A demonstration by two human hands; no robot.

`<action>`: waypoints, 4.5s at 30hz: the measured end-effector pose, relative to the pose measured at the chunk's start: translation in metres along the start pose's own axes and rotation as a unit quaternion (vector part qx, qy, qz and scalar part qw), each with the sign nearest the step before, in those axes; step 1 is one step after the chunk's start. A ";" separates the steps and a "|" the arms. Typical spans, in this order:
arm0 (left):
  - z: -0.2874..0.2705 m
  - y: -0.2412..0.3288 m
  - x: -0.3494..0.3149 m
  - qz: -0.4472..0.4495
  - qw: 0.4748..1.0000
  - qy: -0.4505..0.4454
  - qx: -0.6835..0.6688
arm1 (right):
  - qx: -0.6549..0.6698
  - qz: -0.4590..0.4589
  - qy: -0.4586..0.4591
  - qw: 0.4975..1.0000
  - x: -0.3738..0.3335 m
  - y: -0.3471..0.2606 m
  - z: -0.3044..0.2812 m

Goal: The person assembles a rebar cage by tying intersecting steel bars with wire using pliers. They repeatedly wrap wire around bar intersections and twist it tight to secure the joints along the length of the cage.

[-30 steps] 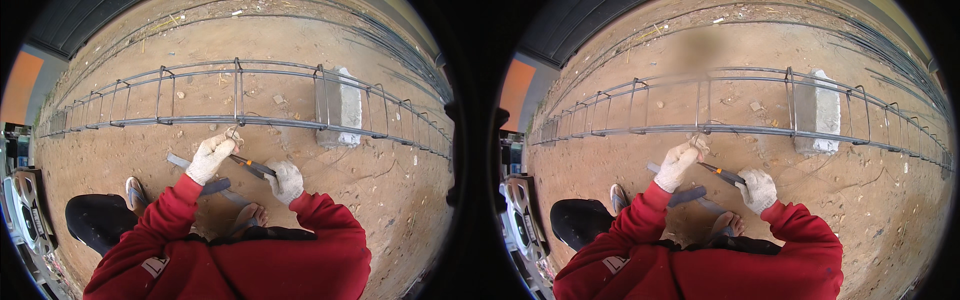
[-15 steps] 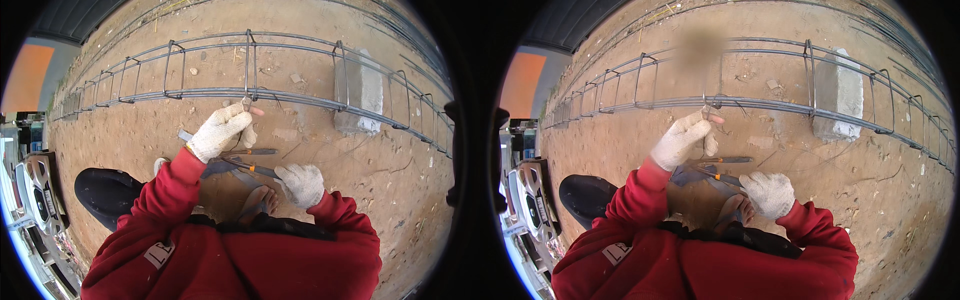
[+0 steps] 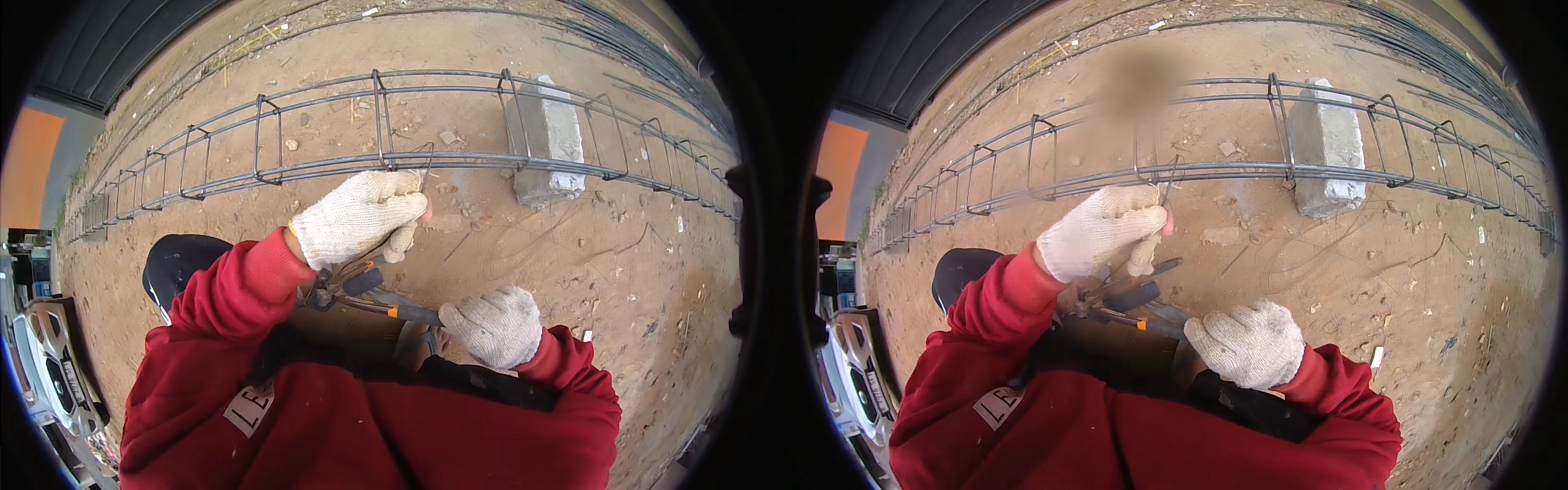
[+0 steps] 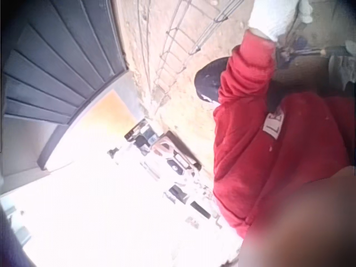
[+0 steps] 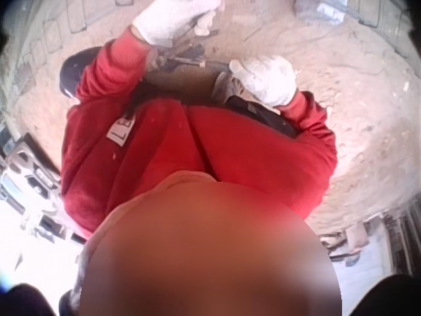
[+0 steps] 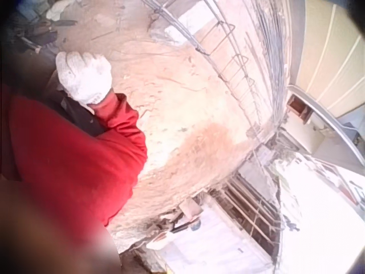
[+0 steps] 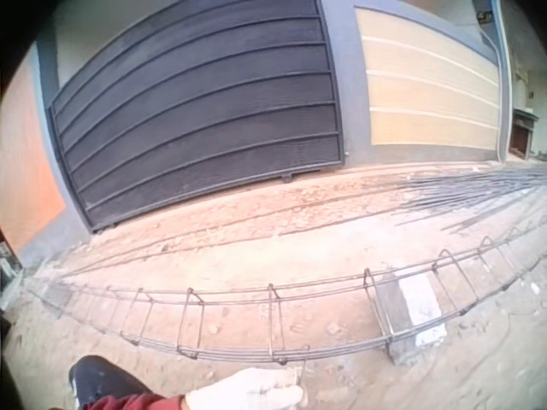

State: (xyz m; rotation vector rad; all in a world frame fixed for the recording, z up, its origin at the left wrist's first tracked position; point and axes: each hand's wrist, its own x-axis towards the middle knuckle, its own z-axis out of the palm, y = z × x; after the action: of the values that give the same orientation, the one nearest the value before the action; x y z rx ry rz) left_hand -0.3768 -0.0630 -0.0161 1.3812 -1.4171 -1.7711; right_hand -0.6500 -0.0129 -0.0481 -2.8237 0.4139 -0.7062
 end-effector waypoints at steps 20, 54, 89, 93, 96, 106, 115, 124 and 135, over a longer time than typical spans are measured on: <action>0.000 -0.076 -0.021 0.050 0.973 -0.057 0.220 | 0.096 0.089 -0.025 0.991 -0.006 -0.005 0.019; -0.007 -0.109 -0.051 0.146 0.793 -0.086 0.585 | 0.269 0.382 -0.144 0.872 0.000 -0.026 0.122; -0.010 -0.200 -0.086 -0.166 0.610 -0.155 0.759 | -0.022 0.052 -0.192 0.980 0.131 0.004 0.027; 0.004 -0.189 -0.087 -0.166 0.604 -0.219 0.748 | -0.007 0.072 -0.299 0.952 0.123 0.008 0.018; 0.031 -0.130 -0.084 -0.149 0.587 -0.380 0.699 | -0.031 0.093 -0.307 0.947 0.122 0.017 0.018; 0.017 -0.037 -0.074 0.277 0.769 0.303 0.491 | -0.008 0.087 -0.151 0.985 0.111 0.080 0.009; 0.012 -0.144 -0.041 0.271 0.849 0.264 0.370 | 0.037 0.154 -0.264 0.951 0.113 0.064 0.007; 0.028 -0.180 -0.006 0.120 0.930 0.339 -0.071 | 0.097 0.212 -0.067 0.970 0.162 0.061 -0.007; 0.023 -0.137 0.016 0.053 0.874 0.313 -0.368 | 0.061 0.238 -0.030 0.969 0.149 0.075 -0.022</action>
State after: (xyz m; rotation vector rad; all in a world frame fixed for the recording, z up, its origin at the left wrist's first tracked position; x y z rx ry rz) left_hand -0.3743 -0.0187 -0.1486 1.2277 -0.3863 -1.3609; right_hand -0.5512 -0.1337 0.0154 -2.4751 0.9562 -0.5202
